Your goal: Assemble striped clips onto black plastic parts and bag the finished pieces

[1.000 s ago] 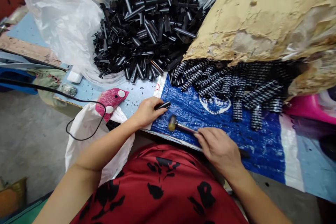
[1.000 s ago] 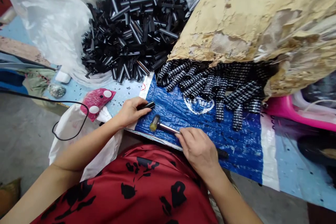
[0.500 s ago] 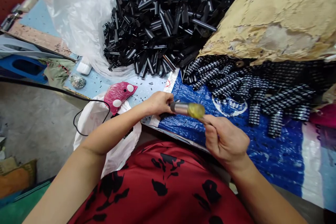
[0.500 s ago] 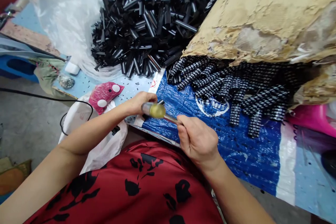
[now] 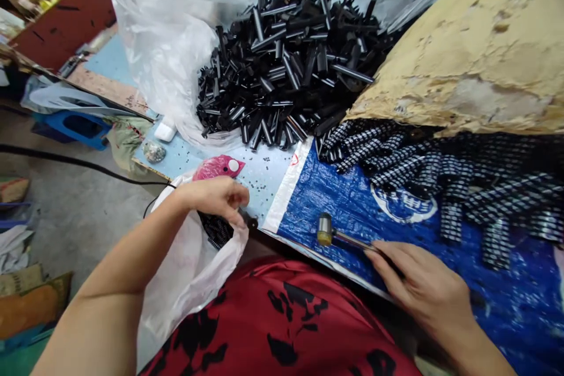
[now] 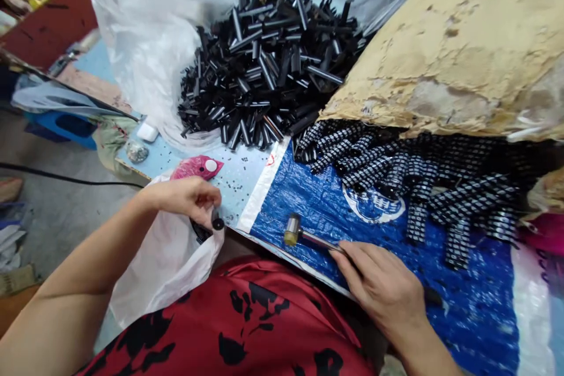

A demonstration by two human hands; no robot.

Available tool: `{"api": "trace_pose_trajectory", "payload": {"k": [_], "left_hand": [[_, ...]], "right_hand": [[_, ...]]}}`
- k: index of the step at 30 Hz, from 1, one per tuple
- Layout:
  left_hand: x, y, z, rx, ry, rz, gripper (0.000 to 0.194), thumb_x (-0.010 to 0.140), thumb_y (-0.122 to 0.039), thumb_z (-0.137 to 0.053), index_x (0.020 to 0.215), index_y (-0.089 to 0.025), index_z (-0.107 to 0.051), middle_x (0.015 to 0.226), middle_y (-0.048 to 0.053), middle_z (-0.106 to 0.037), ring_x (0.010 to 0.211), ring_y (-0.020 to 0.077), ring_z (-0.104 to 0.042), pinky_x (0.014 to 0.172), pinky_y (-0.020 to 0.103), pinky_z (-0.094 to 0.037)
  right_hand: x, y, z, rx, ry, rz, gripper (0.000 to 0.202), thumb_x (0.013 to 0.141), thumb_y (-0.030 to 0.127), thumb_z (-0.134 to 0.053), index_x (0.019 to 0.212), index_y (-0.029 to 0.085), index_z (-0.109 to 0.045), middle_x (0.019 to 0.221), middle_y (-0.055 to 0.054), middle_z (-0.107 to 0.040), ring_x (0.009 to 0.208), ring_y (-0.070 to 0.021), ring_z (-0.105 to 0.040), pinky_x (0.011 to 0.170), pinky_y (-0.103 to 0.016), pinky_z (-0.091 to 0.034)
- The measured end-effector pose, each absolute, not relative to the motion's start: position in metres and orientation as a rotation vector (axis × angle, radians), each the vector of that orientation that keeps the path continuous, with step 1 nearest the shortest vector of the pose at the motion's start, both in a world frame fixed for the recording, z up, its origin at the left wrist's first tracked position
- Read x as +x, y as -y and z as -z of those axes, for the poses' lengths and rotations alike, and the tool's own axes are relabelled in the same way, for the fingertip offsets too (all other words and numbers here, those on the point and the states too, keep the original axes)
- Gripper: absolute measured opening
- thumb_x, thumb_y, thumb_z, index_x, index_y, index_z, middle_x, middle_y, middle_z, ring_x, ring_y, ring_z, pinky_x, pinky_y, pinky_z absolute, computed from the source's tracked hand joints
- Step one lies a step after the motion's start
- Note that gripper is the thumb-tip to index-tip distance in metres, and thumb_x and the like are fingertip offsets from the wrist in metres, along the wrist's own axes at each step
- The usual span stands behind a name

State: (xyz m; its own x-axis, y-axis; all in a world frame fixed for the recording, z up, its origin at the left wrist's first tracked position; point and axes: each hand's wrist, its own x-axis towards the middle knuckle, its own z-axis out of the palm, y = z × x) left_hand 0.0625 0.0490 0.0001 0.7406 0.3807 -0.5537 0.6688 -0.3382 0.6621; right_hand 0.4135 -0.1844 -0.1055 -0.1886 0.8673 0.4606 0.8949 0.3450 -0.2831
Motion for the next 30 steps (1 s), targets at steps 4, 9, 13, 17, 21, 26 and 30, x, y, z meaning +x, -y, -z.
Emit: {"api": "trace_pose_trajectory", "payload": {"k": [4, 9, 13, 17, 21, 26, 30], "left_hand": [[0.06, -0.072, -0.009, 2.167, -1.116, 0.166, 0.028, 0.088, -0.047, -0.068, 0.086, -0.019, -0.071, 0.078, 0.003, -0.067, 0.07, 0.0162, -0.058, 0.066, 0.029, -0.039], [0.089, -0.056, -0.006, 2.553, -1.19, 0.375, 0.029, 0.093, -0.047, -0.064, 0.094, -0.018, -0.071, 0.089, 0.009, -0.07, 0.079, 0.0231, -0.061, 0.07, 0.034, -0.042], [0.114, -0.014, 0.03, 2.742, -1.085, 0.284, 0.038, 0.099, -0.032, -0.054, 0.133, -0.015, -0.058, 0.115, 0.015, -0.068, 0.101, 0.0287, -0.063, 0.082, 0.039, -0.047], [0.124, 0.0, 0.076, 2.778, -1.253, 0.216, 0.037, 0.099, -0.01, -0.041, 0.132, -0.014, -0.057, 0.112, 0.016, -0.065, 0.101, 0.0285, -0.061, 0.083, 0.042, -0.046], [0.117, -0.014, 0.091, 2.768, -1.505, -0.045, 0.04, 0.103, -0.018, -0.04, 0.141, -0.014, -0.054, 0.129, 0.02, -0.062, 0.116, 0.0315, -0.058, 0.093, 0.045, -0.044], [0.112, -0.018, 0.075, 2.752, -1.432, 0.091, 0.037, 0.102, -0.014, -0.038, 0.133, -0.011, -0.058, 0.109, 0.016, -0.068, 0.104, 0.0292, -0.063, 0.09, 0.044, -0.047], [0.065, 0.013, 0.035, 2.656, -1.409, 0.122, 0.032, 0.101, -0.015, -0.044, 0.127, -0.016, -0.061, 0.108, 0.014, -0.069, 0.1, 0.0259, -0.065, 0.087, 0.039, -0.051]], "right_hand": [[0.417, 0.181, 0.119, -1.569, 2.053, 0.139, 0.021, 0.099, 0.035, -0.069, 0.104, 0.015, -0.07, 0.092, -0.006, -0.074, 0.081, -0.0198, -0.069, 0.08, -0.033, -0.053], [0.411, 0.18, 0.121, -1.591, 2.013, 0.127, 0.022, 0.097, 0.035, -0.071, 0.108, 0.016, -0.07, 0.094, -0.006, -0.074, 0.083, -0.0191, -0.069, 0.081, -0.032, -0.054], [0.413, 0.185, 0.123, -1.658, 1.995, 0.136, 0.023, 0.092, 0.033, -0.077, 0.108, 0.016, -0.072, 0.095, -0.006, -0.075, 0.083, -0.0191, -0.069, 0.081, -0.031, -0.053], [0.416, 0.186, 0.125, -1.651, 2.01, 0.149, 0.024, 0.092, 0.034, -0.077, 0.107, 0.015, -0.073, 0.094, -0.006, -0.076, 0.081, -0.0198, -0.069, 0.079, -0.032, -0.052], [0.418, 0.185, 0.126, -1.619, 2.03, 0.151, 0.023, 0.095, 0.036, -0.072, 0.108, 0.017, -0.072, 0.093, -0.007, -0.076, 0.078, -0.0201, -0.069, 0.077, -0.033, -0.052], [0.421, 0.187, 0.132, -1.543, 2.032, 0.109, 0.023, 0.097, 0.035, -0.064, 0.112, 0.021, -0.075, 0.096, -0.007, -0.077, 0.083, -0.0228, -0.07, 0.08, -0.036, -0.053], [0.425, 0.188, 0.14, -1.492, 2.006, 0.103, 0.027, 0.096, 0.034, -0.06, 0.117, 0.024, -0.075, 0.099, -0.008, -0.077, 0.084, -0.0241, -0.071, 0.08, -0.038, -0.054]]}}
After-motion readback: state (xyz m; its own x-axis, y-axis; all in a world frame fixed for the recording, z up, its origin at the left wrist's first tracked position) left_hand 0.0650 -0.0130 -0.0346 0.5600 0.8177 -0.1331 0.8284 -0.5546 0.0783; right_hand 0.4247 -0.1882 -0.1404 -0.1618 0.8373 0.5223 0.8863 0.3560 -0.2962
